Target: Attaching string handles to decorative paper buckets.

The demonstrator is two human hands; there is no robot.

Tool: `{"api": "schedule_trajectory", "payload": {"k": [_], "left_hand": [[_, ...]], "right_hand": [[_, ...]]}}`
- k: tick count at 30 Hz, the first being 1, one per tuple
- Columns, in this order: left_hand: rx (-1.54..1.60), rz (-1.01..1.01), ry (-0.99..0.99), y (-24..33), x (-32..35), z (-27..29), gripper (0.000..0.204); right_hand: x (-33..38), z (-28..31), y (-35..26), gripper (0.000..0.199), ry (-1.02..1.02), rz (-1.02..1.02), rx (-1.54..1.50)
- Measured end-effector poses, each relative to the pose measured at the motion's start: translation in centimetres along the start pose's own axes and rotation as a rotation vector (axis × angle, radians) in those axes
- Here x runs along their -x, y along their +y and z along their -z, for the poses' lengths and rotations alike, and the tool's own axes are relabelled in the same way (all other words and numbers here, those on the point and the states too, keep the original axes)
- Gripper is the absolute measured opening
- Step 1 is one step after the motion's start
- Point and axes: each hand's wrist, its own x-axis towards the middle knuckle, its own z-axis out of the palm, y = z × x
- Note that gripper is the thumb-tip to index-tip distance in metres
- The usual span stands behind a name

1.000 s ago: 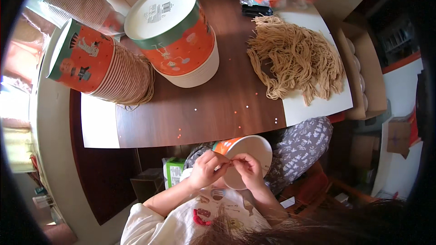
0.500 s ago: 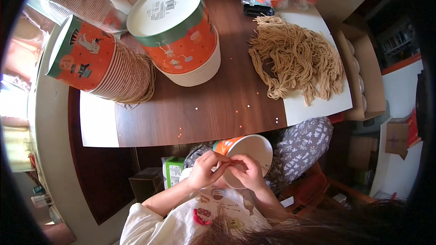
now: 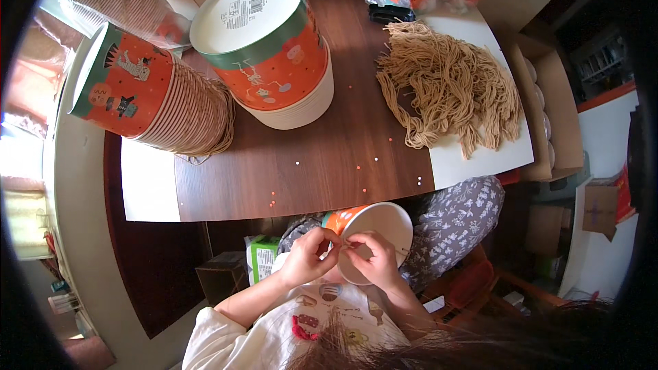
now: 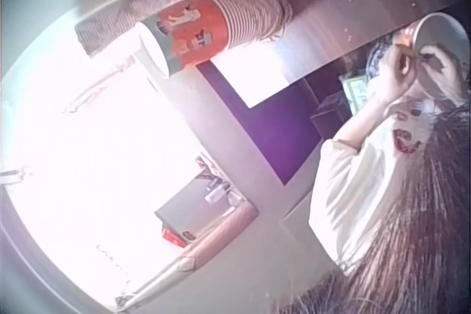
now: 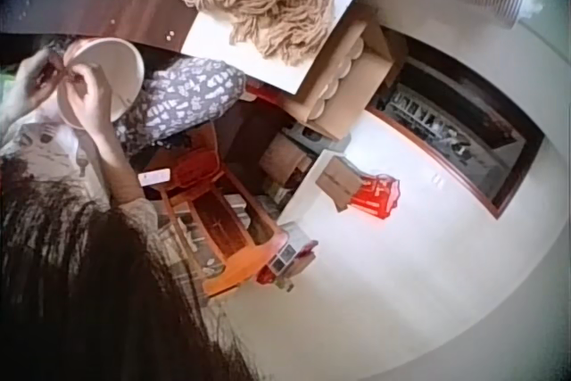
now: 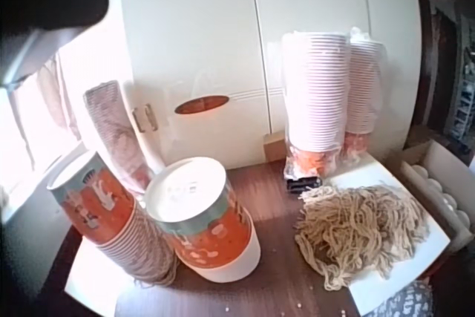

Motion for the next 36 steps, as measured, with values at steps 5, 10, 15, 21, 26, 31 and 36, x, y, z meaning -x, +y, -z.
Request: {"api": "schedule_trajectory", "payload": {"k": [5, 10, 15, 21, 26, 31, 36], "left_hand": [[0.011, -0.043, 0.008, 0.0, 0.1, -0.1, 0.020], [-0.038, -0.087, 0.017, 0.0, 0.1, 0.0, 0.022], [-0.043, -0.092, 0.028, 0.6, -0.1, 0.1, 0.016], [-0.105, -0.123, -0.023, 0.9, -0.4, 0.7, 0.014], [-0.108, -0.134, -0.036, 0.7, -0.3, 0.5, 0.015], [-0.115, -0.139, -0.027, 0.8, -0.3, 0.4, 0.015], [-0.117, -0.158, -0.004, 0.7, -0.2, 0.4, 0.016]], "right_hand": [[-0.6, -0.2, -0.2, 0.023, 0.015, 0.154, 0.092], [-0.6, -0.3, 0.0, 0.021, 0.008, 0.198, 0.111], [-0.5, -0.2, 0.1, 0.019, -0.010, 0.164, 0.082], [-0.7, 0.0, -0.3, 0.018, -0.015, 0.153, 0.099], [-0.7, 0.2, -0.8, 0.018, -0.038, 0.074, 0.045], [-0.7, 0.3, -0.6, 0.018, -0.050, 0.107, 0.098], [-0.9, 0.2, -0.9, 0.016, -0.011, 0.170, 0.221]]}}
